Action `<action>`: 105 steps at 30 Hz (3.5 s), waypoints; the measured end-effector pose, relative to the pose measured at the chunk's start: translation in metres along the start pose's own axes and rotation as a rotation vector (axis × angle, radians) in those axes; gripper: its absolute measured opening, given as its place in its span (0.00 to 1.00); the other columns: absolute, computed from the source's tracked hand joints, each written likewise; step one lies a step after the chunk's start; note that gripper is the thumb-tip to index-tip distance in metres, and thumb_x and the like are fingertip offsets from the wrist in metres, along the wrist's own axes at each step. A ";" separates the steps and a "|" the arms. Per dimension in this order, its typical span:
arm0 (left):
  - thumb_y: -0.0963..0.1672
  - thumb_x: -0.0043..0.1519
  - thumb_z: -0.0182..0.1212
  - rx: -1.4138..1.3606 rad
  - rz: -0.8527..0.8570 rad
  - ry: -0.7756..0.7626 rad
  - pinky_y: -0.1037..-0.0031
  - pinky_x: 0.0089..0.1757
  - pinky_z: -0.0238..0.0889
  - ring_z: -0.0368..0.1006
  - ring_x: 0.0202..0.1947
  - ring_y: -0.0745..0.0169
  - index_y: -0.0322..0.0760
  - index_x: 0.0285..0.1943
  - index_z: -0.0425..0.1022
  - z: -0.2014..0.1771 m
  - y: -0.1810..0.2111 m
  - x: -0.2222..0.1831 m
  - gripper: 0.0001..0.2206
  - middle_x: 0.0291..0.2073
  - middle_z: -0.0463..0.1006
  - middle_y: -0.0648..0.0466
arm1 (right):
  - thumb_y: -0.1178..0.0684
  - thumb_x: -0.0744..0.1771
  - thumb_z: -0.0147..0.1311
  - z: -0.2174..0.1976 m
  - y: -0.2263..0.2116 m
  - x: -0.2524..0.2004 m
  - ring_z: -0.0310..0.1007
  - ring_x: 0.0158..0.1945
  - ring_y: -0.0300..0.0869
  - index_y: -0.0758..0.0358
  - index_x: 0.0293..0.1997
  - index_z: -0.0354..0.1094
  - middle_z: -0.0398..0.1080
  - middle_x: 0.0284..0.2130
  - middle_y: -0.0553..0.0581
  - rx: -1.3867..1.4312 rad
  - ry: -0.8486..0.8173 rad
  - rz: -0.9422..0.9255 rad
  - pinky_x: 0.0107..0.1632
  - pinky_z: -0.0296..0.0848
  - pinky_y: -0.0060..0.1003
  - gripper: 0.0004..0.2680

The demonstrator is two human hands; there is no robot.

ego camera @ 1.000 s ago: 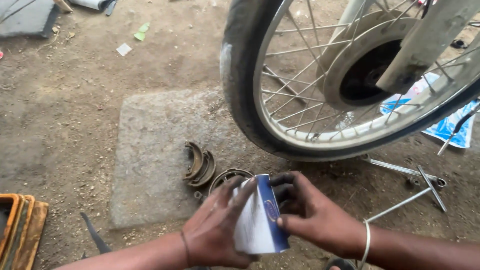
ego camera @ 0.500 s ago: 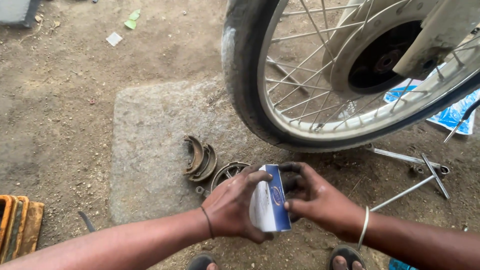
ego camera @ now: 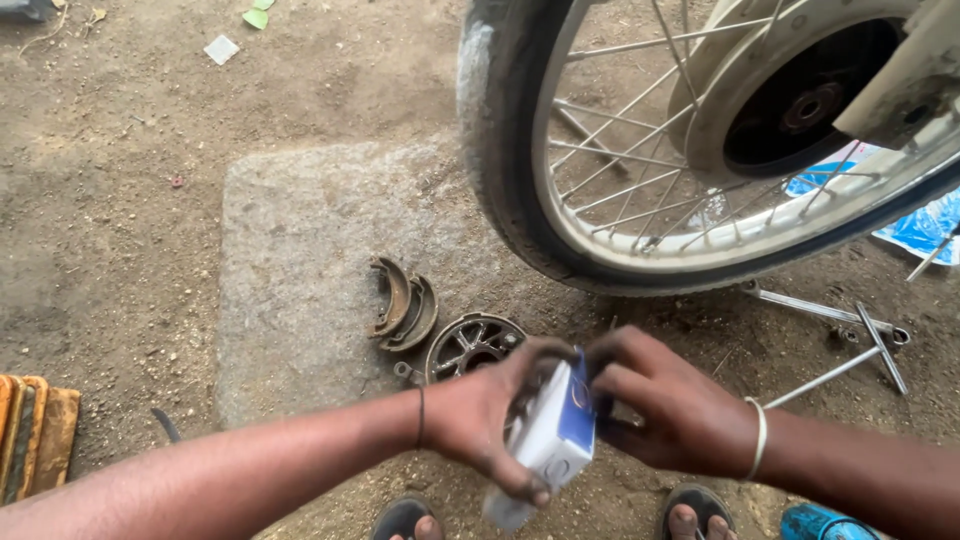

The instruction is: The person replaces the front brake shoes on a motorcycle. They take new brake shoes out of a box, fit the springs to join the pair, work the shoe assembly into the wheel hub, and use a T-handle wrench on the hub while old shoes and the brake panel lie on the ground.

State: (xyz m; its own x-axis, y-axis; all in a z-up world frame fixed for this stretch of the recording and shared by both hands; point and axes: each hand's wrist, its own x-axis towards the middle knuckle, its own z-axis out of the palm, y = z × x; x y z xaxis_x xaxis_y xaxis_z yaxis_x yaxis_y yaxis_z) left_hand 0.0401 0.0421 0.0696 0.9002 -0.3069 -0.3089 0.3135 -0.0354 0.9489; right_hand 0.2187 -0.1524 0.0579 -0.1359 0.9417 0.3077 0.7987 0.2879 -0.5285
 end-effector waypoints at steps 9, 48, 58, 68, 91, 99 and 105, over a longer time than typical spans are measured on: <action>0.52 0.44 0.82 -0.423 -0.071 -0.015 0.57 0.65 0.59 0.68 0.63 0.42 0.32 0.79 0.41 0.022 -0.035 0.000 0.59 0.61 0.69 0.34 | 0.55 0.60 0.69 0.011 -0.023 -0.008 0.81 0.36 0.42 0.63 0.37 0.68 0.75 0.34 0.55 0.415 -0.060 0.313 0.38 0.83 0.36 0.11; 0.43 0.47 0.61 -0.131 -0.290 0.005 0.68 0.32 0.81 0.81 0.33 0.49 0.46 0.66 0.59 0.042 -0.053 0.068 0.33 0.45 0.77 0.37 | 0.52 0.67 0.59 -0.028 0.127 -0.103 0.73 0.50 0.47 0.62 0.52 0.71 0.72 0.49 0.60 -0.460 -1.187 0.680 0.48 0.80 0.35 0.10; 0.39 0.58 0.57 0.329 -0.219 -0.213 0.67 0.55 0.71 0.78 0.51 0.57 0.42 0.54 0.77 0.042 -0.065 0.104 0.15 0.53 0.81 0.53 | 0.49 0.66 0.60 0.011 0.170 -0.151 0.72 0.48 0.47 0.65 0.50 0.69 0.72 0.44 0.61 -0.659 -1.174 0.476 0.53 0.75 0.43 0.12; 0.42 0.54 0.67 0.768 -0.001 -0.173 0.64 0.55 0.67 0.73 0.55 0.48 0.42 0.56 0.77 0.014 -0.077 0.115 0.19 0.65 0.70 0.48 | 0.47 0.68 0.55 0.012 0.189 -0.137 0.71 0.47 0.46 0.63 0.43 0.72 0.71 0.44 0.60 -0.654 -1.279 0.365 0.43 0.76 0.40 0.09; 0.35 0.54 0.58 1.089 -0.064 0.022 0.58 0.54 0.67 0.69 0.58 0.32 0.21 0.54 0.66 0.039 -0.070 0.091 0.18 0.64 0.63 0.25 | 0.59 0.61 0.54 0.076 0.035 -0.142 0.76 0.32 0.50 0.59 0.45 0.74 0.71 0.29 0.59 0.199 -0.014 0.680 0.36 0.77 0.42 0.11; 0.35 0.53 0.60 1.050 -0.121 0.049 0.56 0.56 0.65 0.67 0.58 0.30 0.18 0.53 0.65 0.049 -0.069 0.095 0.18 0.64 0.60 0.23 | 0.53 0.62 0.60 0.068 0.019 -0.133 0.74 0.26 0.53 0.53 0.50 0.76 0.70 0.30 0.57 0.002 -0.154 0.688 0.28 0.72 0.49 0.13; 0.34 0.54 0.59 1.115 -0.109 0.002 0.61 0.57 0.67 0.70 0.59 0.36 0.21 0.54 0.67 0.052 -0.080 0.088 0.18 0.66 0.62 0.28 | 0.54 0.60 0.59 0.066 0.019 -0.133 0.74 0.21 0.48 0.58 0.48 0.76 0.71 0.27 0.55 -0.014 -0.073 0.604 0.23 0.72 0.45 0.13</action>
State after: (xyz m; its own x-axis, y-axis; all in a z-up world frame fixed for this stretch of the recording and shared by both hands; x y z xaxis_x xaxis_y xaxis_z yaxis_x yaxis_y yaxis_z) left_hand 0.0781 -0.0318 -0.0304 0.8852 -0.2487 -0.3932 -0.0545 -0.8947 0.4434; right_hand 0.2128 -0.2612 -0.0454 0.3047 0.9473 -0.0987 0.7545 -0.3033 -0.5821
